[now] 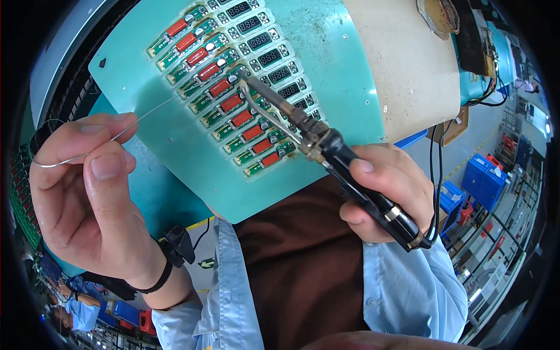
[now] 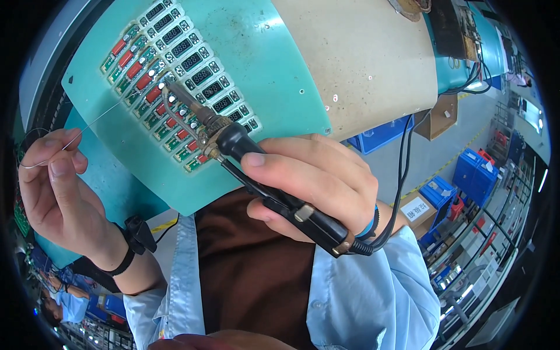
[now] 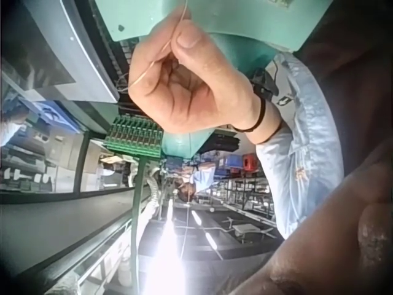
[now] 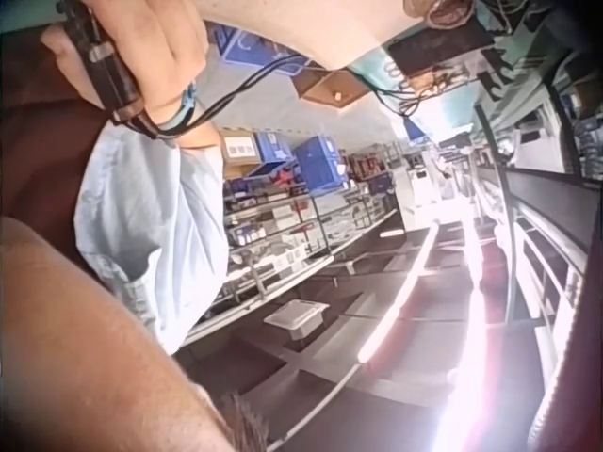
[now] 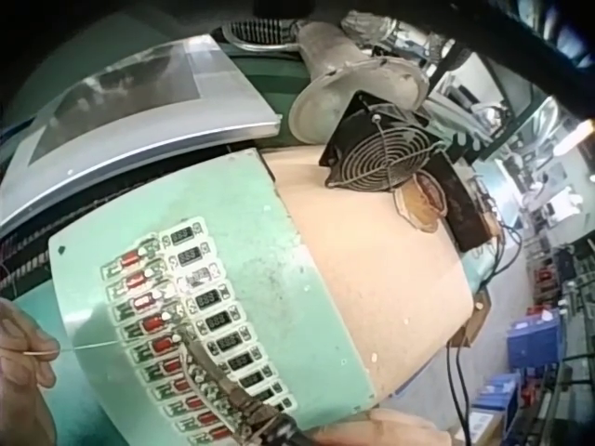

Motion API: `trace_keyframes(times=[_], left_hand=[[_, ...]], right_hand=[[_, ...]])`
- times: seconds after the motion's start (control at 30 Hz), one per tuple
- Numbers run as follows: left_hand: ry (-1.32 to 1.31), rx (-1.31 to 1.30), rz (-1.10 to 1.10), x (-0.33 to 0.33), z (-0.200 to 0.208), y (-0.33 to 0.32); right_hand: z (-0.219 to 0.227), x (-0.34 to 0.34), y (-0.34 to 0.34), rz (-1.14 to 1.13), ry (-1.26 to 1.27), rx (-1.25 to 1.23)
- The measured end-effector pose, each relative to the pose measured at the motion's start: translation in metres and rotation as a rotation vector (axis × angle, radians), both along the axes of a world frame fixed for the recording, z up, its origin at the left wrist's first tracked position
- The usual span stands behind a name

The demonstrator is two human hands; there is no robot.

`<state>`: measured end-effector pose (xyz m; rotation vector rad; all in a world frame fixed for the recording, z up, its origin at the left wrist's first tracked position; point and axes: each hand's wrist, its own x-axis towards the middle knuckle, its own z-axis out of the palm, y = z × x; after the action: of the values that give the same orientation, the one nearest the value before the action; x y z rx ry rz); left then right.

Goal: Soldering electrical components onto a green PCB at an industrial workstation.

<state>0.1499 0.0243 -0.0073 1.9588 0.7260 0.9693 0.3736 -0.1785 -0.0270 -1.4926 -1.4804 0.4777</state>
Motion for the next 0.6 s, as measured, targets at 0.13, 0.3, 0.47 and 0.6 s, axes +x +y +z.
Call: trace_keyframes(times=[0.13,0.3,0.47,0.6], left_hand=[[-0.042,-0.004,-0.067,-0.004,0.003,0.001],[-0.036,-0.036,-0.071,-0.012,0.004,-0.004],[-0.048,-0.051,-0.081,-0.008,-0.002,-0.008],[-0.065,-0.035,-0.090,-0.002,-0.006,-0.011]], right_hand=[[-0.008,0.001,-0.008,-0.047,0.042,0.131],[0.000,-0.001,-0.011,-0.039,0.029,0.074],[-0.001,-0.002,-0.014,-0.010,-0.028,0.039],[-0.005,-0.004,-0.016,-0.032,-0.038,0.041]])
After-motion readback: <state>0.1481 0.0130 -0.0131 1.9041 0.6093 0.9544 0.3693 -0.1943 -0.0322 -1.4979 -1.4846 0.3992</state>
